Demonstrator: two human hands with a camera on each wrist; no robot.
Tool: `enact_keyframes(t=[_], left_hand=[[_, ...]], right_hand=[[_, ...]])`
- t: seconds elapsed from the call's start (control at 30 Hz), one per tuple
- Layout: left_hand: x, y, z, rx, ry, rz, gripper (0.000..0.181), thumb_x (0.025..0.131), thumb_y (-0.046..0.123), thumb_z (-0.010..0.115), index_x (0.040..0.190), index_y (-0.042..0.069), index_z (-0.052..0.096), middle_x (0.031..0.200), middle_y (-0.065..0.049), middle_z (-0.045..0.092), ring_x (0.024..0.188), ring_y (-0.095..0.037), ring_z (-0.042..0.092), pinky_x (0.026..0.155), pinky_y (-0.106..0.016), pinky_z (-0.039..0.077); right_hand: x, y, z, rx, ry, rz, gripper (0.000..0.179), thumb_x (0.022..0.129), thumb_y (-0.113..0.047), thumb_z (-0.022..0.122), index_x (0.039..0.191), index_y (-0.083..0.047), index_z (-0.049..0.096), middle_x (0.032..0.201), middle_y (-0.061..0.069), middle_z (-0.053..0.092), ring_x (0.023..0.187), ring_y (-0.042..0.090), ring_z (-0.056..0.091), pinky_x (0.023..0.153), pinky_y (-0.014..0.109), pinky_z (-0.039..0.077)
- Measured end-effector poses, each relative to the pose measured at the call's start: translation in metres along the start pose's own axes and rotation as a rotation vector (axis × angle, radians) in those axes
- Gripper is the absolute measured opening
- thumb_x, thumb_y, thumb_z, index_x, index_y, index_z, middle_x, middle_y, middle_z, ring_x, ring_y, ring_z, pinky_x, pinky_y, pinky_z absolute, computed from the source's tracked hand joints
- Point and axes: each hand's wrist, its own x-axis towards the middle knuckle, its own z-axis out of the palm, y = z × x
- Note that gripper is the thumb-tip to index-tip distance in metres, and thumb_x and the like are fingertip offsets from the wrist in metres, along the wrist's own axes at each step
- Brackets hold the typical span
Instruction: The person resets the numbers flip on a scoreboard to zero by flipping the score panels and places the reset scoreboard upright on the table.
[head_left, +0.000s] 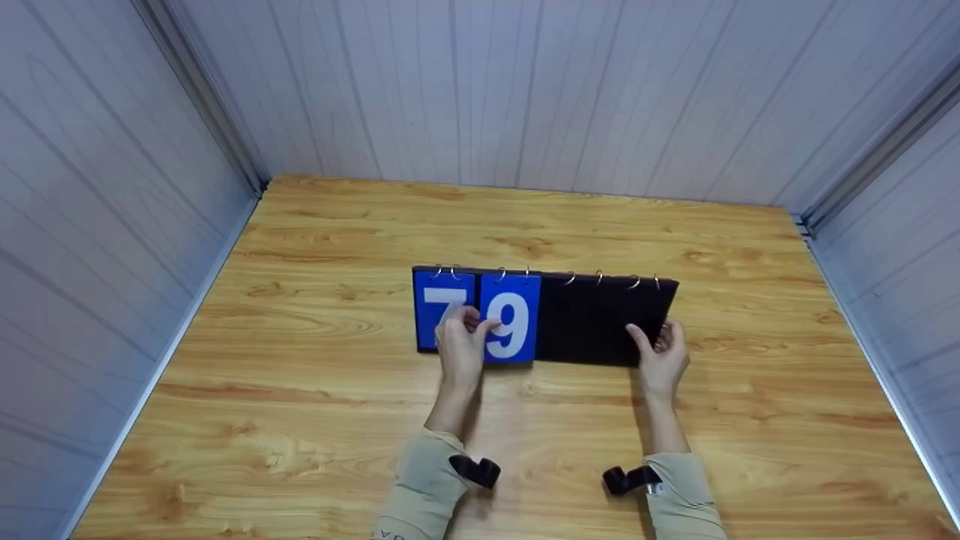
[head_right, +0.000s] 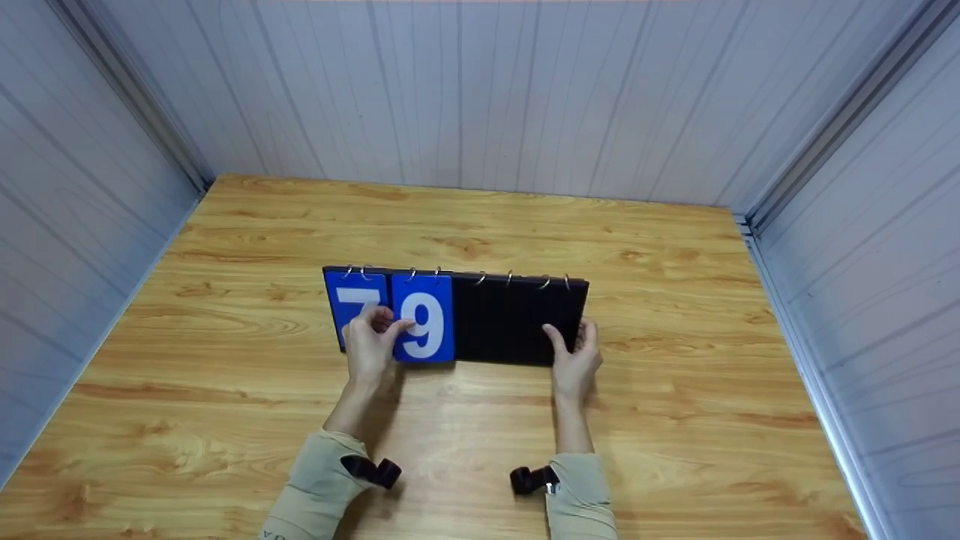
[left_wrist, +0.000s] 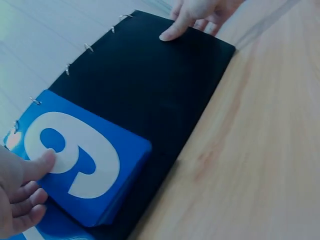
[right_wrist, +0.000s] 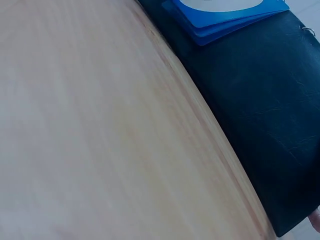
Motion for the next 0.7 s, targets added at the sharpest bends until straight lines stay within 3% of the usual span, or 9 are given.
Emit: enact_keyframes(t=[0.17, 0.43, 0.6, 0.7], left_hand=[[0.002, 0.005, -0.007, 0.059, -0.06, 0.005, 0.022, 0.07, 0.018, 0.074, 0.076, -0.002, 0.066, 0.066, -0.006, 0.06, 0.056, -0.012, 0.054, 0.049, -0.024, 0.044], [-0.007, 0.013, -0.017, 0.161, -0.088, 0.083, 0.03, 0.071, 0.02, 0.073, 0.09, -0.002, 0.068, 0.083, -0.011, 0.066, 0.069, -0.016, 0.06, 0.058, -0.028, 0.05], [-0.012, 0.02, -0.025, 0.12, -0.087, 0.071, 0.033, 0.072, 0.015, 0.073, 0.098, -0.003, 0.064, 0.084, -0.011, 0.066, 0.069, -0.015, 0.06, 0.059, -0.026, 0.05], [-0.013, 0.025, -0.031, 0.014, -0.119, 0.033, 0.032, 0.073, 0.01, 0.072, 0.1, -0.004, 0.063, 0.08, -0.01, 0.065, 0.067, -0.015, 0.06, 0.059, -0.023, 0.05]], right_hand=[[-0.004, -0.018, 0.0, 0.024, -0.015, -0.001, 0.035, 0.07, 0.0, 0.073, 0.096, 0.012, 0.054, 0.081, 0.022, 0.06, 0.062, 0.008, 0.05, 0.055, 0.015, 0.038], [-0.007, -0.027, 0.0, 0.012, -0.019, -0.028, 0.035, 0.07, 0.002, 0.072, 0.096, 0.015, 0.053, 0.08, 0.025, 0.058, 0.061, 0.01, 0.048, 0.054, 0.016, 0.037], [-0.008, -0.027, 0.0, 0.025, -0.019, -0.037, 0.033, 0.07, 0.004, 0.072, 0.094, 0.015, 0.053, 0.079, 0.025, 0.058, 0.061, 0.01, 0.049, 0.054, 0.016, 0.038], [-0.008, -0.027, 0.0, 0.026, -0.015, -0.039, 0.033, 0.07, 0.004, 0.072, 0.094, 0.016, 0.053, 0.079, 0.025, 0.058, 0.061, 0.01, 0.049, 0.054, 0.016, 0.038]])
